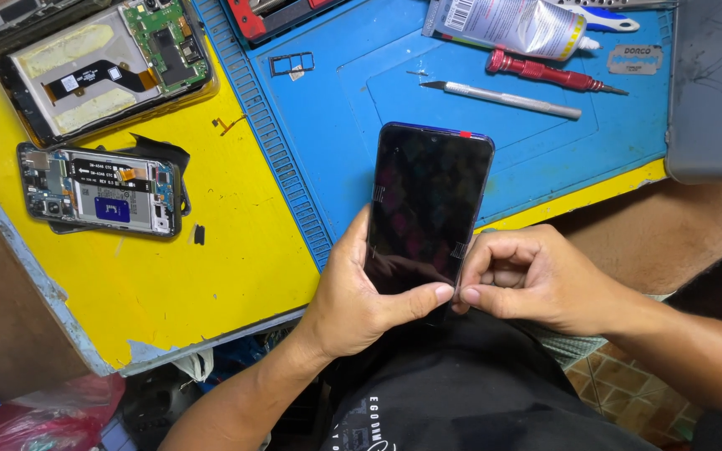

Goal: The person applies adhesive to the edges of a smartphone, then uses a roll of tape to secure the screen to the frame. They press along the edges to ensure adhesion and continue taping the perimeter.

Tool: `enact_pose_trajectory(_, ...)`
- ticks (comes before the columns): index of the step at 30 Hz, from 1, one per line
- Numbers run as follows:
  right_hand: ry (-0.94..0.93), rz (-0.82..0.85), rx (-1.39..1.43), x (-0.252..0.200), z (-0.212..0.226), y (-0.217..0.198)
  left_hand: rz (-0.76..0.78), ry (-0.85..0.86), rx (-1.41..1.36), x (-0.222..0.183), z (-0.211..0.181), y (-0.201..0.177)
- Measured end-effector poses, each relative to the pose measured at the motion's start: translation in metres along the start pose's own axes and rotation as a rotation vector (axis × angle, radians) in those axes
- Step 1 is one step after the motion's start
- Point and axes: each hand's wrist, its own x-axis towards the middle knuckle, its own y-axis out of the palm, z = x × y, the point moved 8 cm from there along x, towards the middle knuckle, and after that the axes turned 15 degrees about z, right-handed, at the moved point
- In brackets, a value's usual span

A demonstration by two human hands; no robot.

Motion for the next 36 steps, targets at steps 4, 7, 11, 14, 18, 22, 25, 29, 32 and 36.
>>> enact_pose_trajectory(4,0.009,0.058,0.034,0.003,-0.003,-0.002,-0.018,0.026,-0.075,0.000,0.006,-0.001)
enact_pose_trajectory(7,-0.010,0.098,0.011,0.008,0.001,-0.002,-0.037,0.055,-0.237,0.000,0.019,0.000)
enact_pose_trajectory(11,-0.132,0.155,-0.061,0.018,0.016,0.004,-0.053,0.111,-0.686,0.002,0.043,0.009)
enact_pose_trajectory(14,-0.164,0.120,-0.083,0.023,0.020,0.005,-0.012,0.170,-0.826,0.006,0.048,0.012)
enact_pose_trajectory(18,-0.148,-0.014,-0.249,0.028,0.022,0.008,0.030,0.204,-0.967,0.007,0.044,0.018)
enact_pose_trajectory(22,-0.334,-0.243,-0.412,0.027,0.047,0.009,0.127,0.055,-1.204,0.007,0.056,0.034)
enact_pose_trajectory(25,-0.496,-0.258,-0.582,0.023,0.065,0.016,0.182,-0.007,-1.307,0.006,0.062,0.039)
enact_pose_trajectory(29,-0.541,-0.163,-0.625,0.021,0.072,0.021,0.100,0.023,-1.190,0.007,0.062,0.034)
enact_pose_trajectory(32,-0.525,-0.196,-0.771,0.013,0.083,0.022,0.021,-0.112,-1.147,0.000,0.073,0.031)
enact_pose_trajectory(36,-0.603,-0.351,-0.876,-0.055,0.083,-0.004,0.038,0.070,-0.968,0.000,0.044,0.014)
